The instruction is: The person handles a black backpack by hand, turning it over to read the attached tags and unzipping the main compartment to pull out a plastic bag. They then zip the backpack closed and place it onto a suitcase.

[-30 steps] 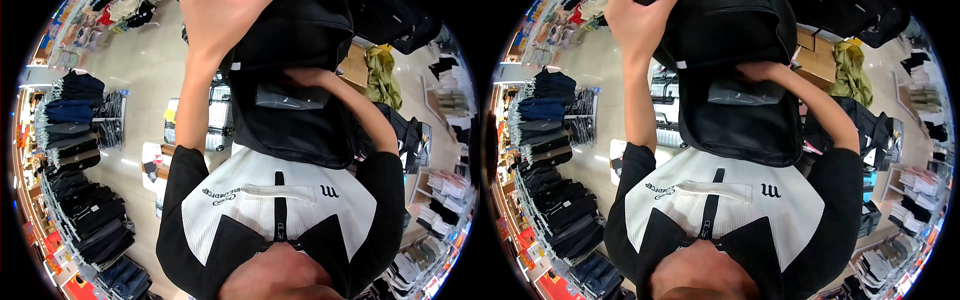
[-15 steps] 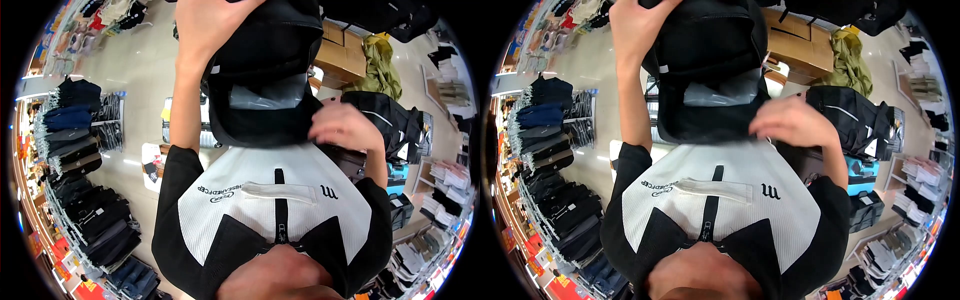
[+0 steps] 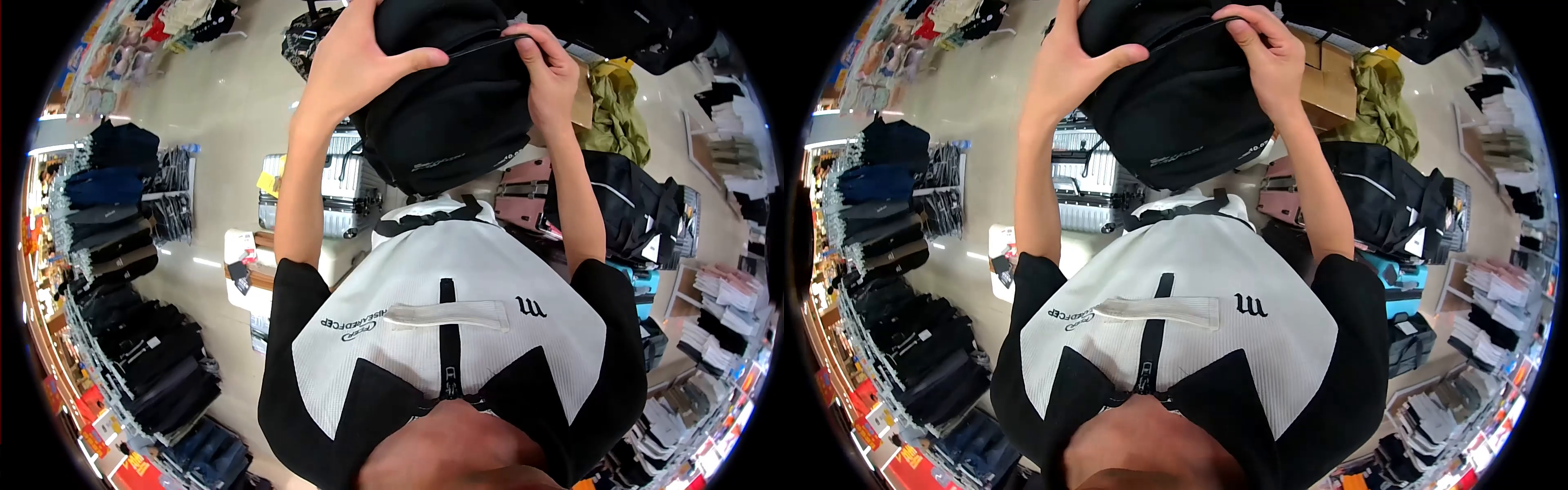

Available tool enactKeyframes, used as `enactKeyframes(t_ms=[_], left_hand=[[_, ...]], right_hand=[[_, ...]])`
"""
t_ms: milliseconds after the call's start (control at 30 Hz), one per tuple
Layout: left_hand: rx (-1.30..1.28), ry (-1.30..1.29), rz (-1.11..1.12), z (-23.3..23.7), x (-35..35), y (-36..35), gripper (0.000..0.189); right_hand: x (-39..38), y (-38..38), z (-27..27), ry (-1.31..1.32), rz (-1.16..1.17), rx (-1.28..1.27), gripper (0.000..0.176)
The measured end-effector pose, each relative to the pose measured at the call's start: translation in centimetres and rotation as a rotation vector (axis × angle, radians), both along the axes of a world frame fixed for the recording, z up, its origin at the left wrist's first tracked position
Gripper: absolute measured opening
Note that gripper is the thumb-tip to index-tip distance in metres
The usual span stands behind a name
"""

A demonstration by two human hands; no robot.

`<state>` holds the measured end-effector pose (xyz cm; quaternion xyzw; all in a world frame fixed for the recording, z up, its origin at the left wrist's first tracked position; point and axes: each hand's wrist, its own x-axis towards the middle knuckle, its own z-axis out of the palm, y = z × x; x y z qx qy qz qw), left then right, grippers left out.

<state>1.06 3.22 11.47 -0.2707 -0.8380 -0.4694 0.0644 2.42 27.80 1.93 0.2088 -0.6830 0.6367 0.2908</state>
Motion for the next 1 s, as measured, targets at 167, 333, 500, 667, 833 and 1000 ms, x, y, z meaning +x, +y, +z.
enactKeyframes(t_ms=[167,333,500,667,833,1000], left_hand=[[-0.113,0.042,-0.055,0.4,0.0,0.0,0.097],[-0.160,0.241,-0.182,-1.5,-0.8,1.4,0.075],[0.062,0.163,-0.048,-3.4,-2.6,4.4,0.060],[0.128,0.132,0.125,-3.6,-4.9,4.6,0.061],[0.143,0.069,0.286,-1.8,-6.0,3.7,0.061],[0.139,0.192,0.347,-2.0,-7.6,3.4,0.062]], right_hand=[[-2.1,1.1,-0.6,-0.001,0.120,-0.060,0.018],[-4.0,2.9,-2.2,-0.085,0.147,-0.184,0.019],[-5.6,3.7,-2.2,-0.307,-0.154,0.112,0.033],[-0.4,4.0,-5.5,-0.099,-0.501,0.015,0.014],[8.4,0.7,-12.2,-0.689,-0.055,0.070,0.014],[9.3,-3.9,-16.5,-0.748,-0.105,0.085,0.030]])
